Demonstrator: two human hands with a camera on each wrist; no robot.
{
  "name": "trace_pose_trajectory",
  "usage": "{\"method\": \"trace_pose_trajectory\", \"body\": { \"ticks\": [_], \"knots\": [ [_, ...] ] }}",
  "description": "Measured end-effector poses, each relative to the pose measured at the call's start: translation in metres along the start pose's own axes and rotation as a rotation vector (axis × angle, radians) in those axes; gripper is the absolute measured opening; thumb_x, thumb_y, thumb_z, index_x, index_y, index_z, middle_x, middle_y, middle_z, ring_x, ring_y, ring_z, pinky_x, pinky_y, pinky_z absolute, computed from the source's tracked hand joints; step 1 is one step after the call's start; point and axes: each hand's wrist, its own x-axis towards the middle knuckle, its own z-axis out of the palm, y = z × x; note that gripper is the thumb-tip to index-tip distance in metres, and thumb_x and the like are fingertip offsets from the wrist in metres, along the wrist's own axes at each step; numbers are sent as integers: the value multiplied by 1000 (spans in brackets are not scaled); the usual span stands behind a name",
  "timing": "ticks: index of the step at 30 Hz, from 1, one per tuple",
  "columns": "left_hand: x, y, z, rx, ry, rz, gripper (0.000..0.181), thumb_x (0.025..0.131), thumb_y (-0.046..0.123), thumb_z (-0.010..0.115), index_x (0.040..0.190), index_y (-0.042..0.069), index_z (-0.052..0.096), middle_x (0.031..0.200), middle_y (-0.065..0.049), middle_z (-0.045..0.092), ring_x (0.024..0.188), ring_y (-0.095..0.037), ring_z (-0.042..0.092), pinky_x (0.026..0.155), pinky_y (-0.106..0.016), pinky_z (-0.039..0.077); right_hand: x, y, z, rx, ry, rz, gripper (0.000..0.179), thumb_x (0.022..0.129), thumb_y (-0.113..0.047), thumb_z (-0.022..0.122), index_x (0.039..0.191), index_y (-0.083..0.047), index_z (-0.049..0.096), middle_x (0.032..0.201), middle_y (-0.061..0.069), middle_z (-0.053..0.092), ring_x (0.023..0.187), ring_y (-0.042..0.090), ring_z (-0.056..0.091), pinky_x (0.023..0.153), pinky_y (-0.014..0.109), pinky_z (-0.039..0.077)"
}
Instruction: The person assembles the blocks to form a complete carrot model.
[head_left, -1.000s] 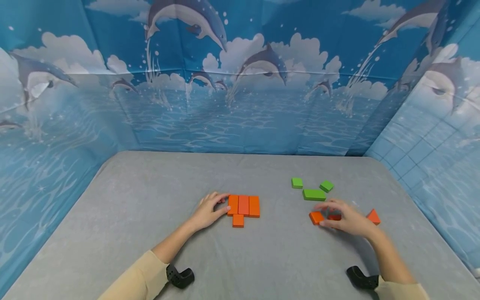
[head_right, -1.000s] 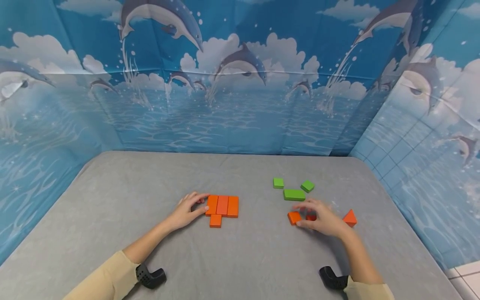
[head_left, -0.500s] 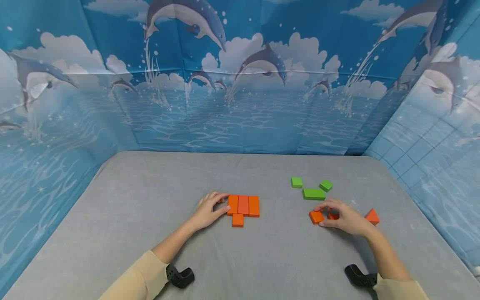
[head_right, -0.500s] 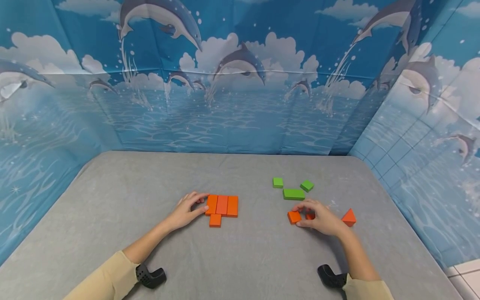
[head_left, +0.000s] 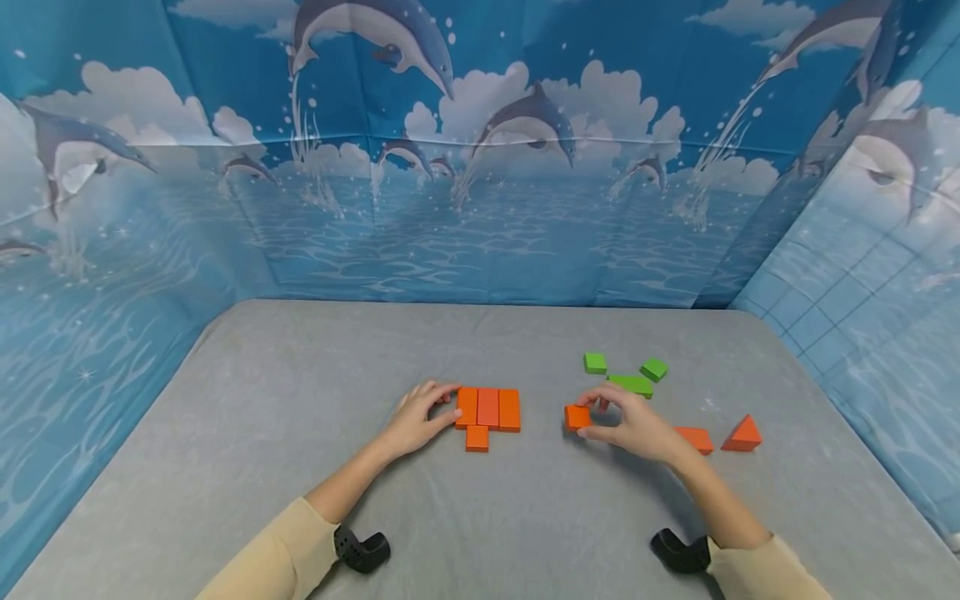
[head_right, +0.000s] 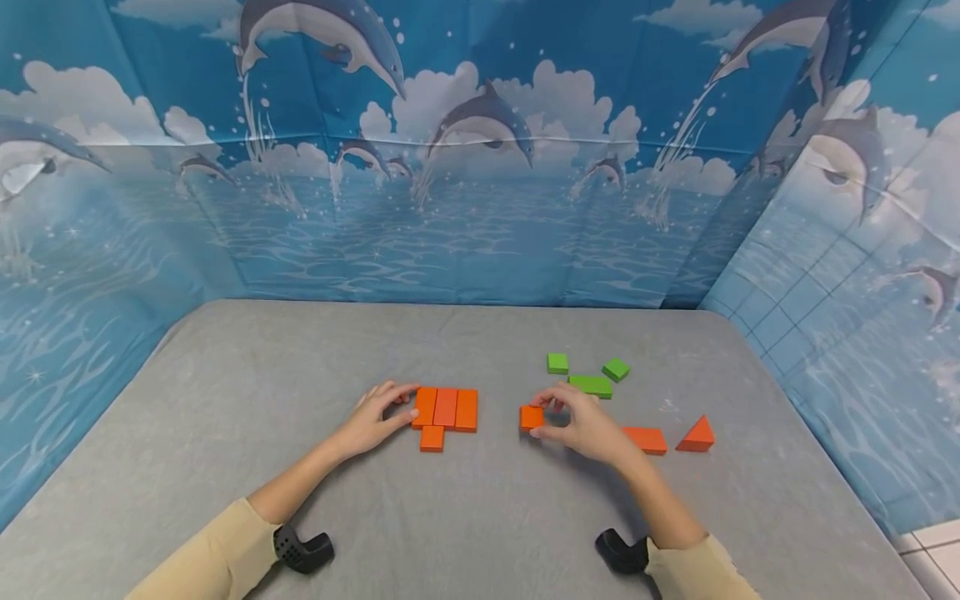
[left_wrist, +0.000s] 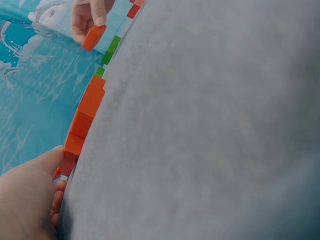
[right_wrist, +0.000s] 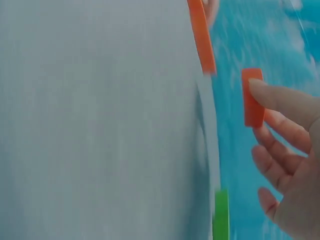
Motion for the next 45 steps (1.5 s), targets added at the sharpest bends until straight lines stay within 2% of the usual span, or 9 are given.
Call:
{"method": "trace_pose_trajectory", "body": {
  "ticks": [4, 7, 11, 19, 25, 45],
  "knots": [
    [0, 0, 0, -5, 1, -4, 43, 89, 27, 60, 128, 10, 53, 100, -2, 53, 97, -20, 46, 88, -42, 31, 13, -17, 19, 23, -9, -36, 32, 74, -18, 77, 101, -11, 63, 98, -2, 59, 84, 20, 50, 72, 33, 42],
    [0, 0, -1, -6, -3, -8, 43, 89, 27, 59, 129, 10, 53, 100, -2, 53, 98, -20, 46, 88, -42, 30, 21, -28, 33, 12, -18, -52, 31, 74, -20, 77, 100, -13, 63, 97, -4, 60, 83, 18, 50, 74, 35, 35],
    [0, 0, 0, -1, -5, -11, 44, 89, 28, 59, 129, 10, 53, 101, -2, 53, 98, -20, 46, 88, -42, 30, 29, -41, 48, -29, -34, -70, 31, 73, -23, 77, 99, -14, 63, 94, -6, 60, 83, 16, 52, 74, 37, 26],
    [1, 0, 0, 5, 4, -7, 44, 89, 29, 59, 129, 12, 53, 102, -2, 53, 99, -20, 47, 87, -42, 31, 38, -54, 70, -153, -56, -48, 32, 70, -25, 79, 96, -16, 64, 88, -8, 56, 82, 11, 52, 75, 35, 26],
    [0, 1, -1, 3, 2, -18, 43, 89, 28, 59, 129, 12, 53, 101, -1, 53, 98, -20, 46, 88, -41, 30, 40, -56, 76, -193, -45, -47, 31, 69, -25, 80, 94, -16, 64, 86, -8, 54, 82, 10, 49, 73, 35, 24],
    [1, 0, -1, 2, 5, -18, 43, 89, 28, 60, 128, 11, 53, 100, -1, 53, 99, -20, 47, 88, -41, 31, 41, -55, 83, -211, -29, -51, 31, 69, -23, 80, 92, -16, 61, 86, -7, 52, 81, 9, 46, 75, 37, 25]
  ]
}}
